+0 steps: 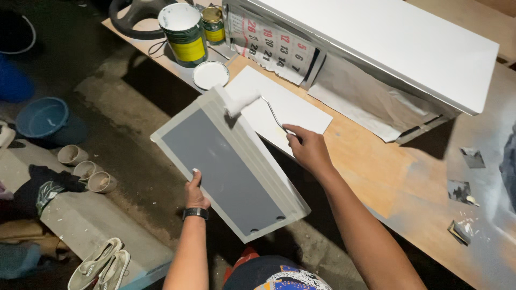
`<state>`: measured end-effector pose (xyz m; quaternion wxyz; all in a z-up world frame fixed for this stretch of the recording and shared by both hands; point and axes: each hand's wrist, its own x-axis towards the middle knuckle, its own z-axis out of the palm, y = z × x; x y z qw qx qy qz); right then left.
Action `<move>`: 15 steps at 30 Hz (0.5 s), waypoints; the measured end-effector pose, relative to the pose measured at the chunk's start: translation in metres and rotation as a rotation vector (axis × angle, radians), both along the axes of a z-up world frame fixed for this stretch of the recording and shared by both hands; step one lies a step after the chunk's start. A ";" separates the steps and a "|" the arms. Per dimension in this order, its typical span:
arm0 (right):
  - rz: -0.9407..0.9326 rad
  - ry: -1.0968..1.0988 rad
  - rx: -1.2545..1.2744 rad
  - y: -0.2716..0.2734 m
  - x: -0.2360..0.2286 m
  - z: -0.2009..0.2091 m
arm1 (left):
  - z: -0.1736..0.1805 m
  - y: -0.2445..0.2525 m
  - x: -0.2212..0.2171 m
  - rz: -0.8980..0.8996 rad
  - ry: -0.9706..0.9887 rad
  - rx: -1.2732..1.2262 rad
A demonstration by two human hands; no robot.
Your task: The person paints a rectangular wooden panel white using a small paint roller. They hold the panel in one hand and roll white paint onto its surface, then dip the roller into a paint can to reload. The person continues painting the panel and then paints a second flat white board on the table.
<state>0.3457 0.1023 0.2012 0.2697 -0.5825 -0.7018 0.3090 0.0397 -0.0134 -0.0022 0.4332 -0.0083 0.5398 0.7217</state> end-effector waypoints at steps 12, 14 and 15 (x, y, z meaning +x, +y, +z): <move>0.003 -0.135 -0.146 -0.064 0.126 -0.048 | 0.014 0.003 -0.022 -0.016 -0.232 0.047; -0.030 -0.128 -0.161 -0.074 0.145 -0.051 | 0.012 0.009 -0.023 0.017 -0.252 0.055; -0.060 -0.122 -0.173 -0.079 0.155 -0.053 | 0.010 0.013 -0.024 0.052 -0.272 0.065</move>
